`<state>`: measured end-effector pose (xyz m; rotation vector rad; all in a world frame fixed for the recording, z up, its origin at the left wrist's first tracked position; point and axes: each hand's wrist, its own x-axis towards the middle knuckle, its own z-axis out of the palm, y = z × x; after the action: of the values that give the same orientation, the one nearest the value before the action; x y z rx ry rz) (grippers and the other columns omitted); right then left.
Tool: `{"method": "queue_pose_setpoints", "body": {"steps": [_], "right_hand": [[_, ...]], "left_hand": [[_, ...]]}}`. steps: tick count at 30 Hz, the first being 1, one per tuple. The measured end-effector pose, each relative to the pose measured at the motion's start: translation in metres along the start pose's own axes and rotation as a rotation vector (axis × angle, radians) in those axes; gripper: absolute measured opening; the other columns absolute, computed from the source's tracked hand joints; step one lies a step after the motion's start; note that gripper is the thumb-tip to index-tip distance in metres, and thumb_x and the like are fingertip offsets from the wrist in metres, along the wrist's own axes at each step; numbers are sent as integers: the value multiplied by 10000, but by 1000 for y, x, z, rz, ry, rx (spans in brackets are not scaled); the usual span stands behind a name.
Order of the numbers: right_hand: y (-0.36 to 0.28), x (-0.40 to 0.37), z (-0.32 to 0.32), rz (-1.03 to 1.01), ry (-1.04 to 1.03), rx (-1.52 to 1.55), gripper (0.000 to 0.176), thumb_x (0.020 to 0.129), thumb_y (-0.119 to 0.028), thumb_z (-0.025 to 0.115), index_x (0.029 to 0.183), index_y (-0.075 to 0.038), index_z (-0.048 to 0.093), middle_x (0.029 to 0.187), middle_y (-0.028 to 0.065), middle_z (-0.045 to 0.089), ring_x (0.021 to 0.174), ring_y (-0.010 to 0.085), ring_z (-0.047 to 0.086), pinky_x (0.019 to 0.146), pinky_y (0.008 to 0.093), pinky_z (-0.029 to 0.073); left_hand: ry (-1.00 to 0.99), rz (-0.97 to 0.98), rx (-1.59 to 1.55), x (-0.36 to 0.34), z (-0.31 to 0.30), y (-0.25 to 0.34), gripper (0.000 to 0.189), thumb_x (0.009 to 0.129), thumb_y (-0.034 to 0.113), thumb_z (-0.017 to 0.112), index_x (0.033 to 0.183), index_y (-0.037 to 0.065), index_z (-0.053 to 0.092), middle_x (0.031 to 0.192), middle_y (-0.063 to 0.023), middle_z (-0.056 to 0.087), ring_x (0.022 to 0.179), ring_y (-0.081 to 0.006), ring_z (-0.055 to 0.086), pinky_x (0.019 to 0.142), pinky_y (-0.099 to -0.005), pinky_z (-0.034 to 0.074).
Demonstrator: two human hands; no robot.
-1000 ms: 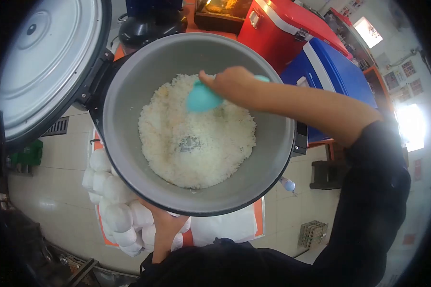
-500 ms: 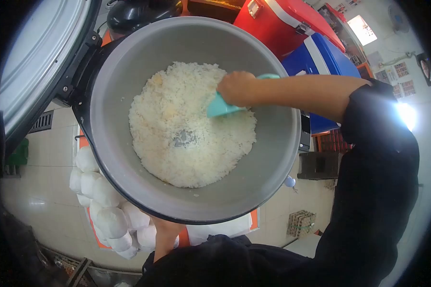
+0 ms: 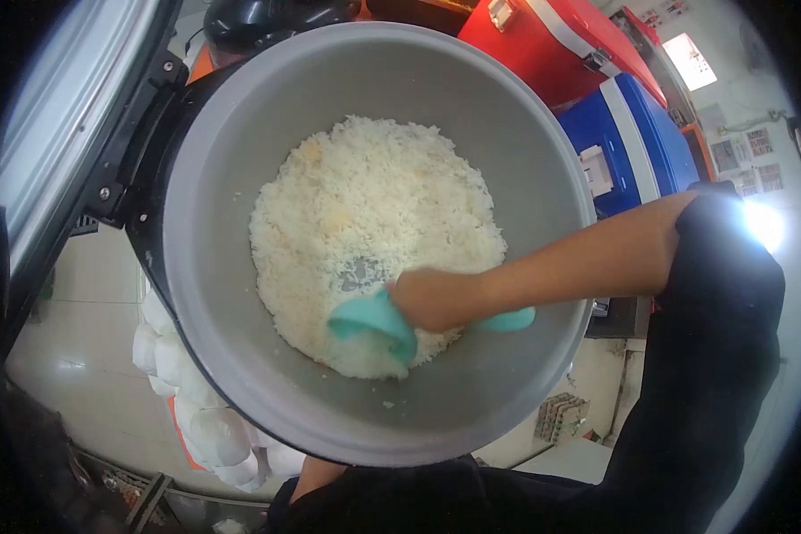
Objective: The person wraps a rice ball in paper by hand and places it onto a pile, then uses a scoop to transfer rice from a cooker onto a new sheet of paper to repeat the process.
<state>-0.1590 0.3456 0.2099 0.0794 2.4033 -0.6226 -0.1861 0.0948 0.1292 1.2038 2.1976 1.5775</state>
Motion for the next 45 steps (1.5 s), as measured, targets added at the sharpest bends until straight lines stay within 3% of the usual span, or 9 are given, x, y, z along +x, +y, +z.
{"method": "queue_pose_setpoints", "body": {"steps": [2,7,11,16,27,29,35,39,45], "right_hand": [[-14,9,2,-77,33,103,282,887,-78,302,848,122,498,698,255,566,620,382,580,595,455,483],[-48,24,-48,593,-306,681,483,964,-260,230,784,54,550,637,209,549,553,314,562,517,419,480],[-13,4,-67,374,-322,601,450,961,-273,271,809,38,559,617,190,549,493,300,546,470,423,475],[39,-4,-49,-49,64,-323,195,898,-91,411,895,58,536,681,209,569,646,322,602,572,414,498],[5,46,-19,87,-55,-44,416,948,-188,267,813,96,539,699,254,572,612,377,582,610,444,490],[-6,47,-20,473,-122,332,489,957,-243,225,767,99,518,679,244,568,577,360,582,588,436,494],[-30,31,-42,434,-277,287,562,955,-322,162,710,65,487,597,197,526,478,299,546,486,406,476],[-33,24,-49,433,-309,337,563,954,-343,160,697,39,485,548,145,479,422,252,475,441,374,447],[-9,4,-71,352,-568,522,551,954,-394,189,694,-20,501,524,46,402,405,172,365,405,318,398]], "left_hand": [[-22,-19,-14,-1,-2,0,617,685,260,719,1181,12,448,1196,-262,350,1073,-411,404,899,-475,339],[-68,-86,-55,2,-6,-2,574,690,253,709,1150,6,468,1154,-254,390,1046,-403,426,887,-464,351],[-111,-198,-119,3,-14,-4,541,695,247,702,1125,2,485,1121,-247,422,1025,-397,444,878,-456,360],[-130,-279,-164,0,-23,-8,499,700,240,693,1093,-4,505,1079,-238,462,998,-389,467,865,-446,372],[-148,-318,-212,-2,-23,-13,413,713,224,673,1025,-17,550,987,-218,550,938,-372,517,839,-423,399],[-148,-336,-235,-2,-23,-13,398,715,221,669,1012,-19,558,970,-215,566,927,-369,526,834,-418,404],[-339,-580,-216,0,-27,-15,399,728,239,653,1016,-20,558,961,-216,577,926,-367,531,841,-417,399],[-304,-221,-31,9,-23,-24,603,671,267,726,1171,28,487,1190,-223,456,1099,-370,436,924,-462,336],[-231,-269,-66,22,-25,-12,555,663,268,727,1110,12,520,1081,-183,547,1033,-342,500,888,-421,377]]}}
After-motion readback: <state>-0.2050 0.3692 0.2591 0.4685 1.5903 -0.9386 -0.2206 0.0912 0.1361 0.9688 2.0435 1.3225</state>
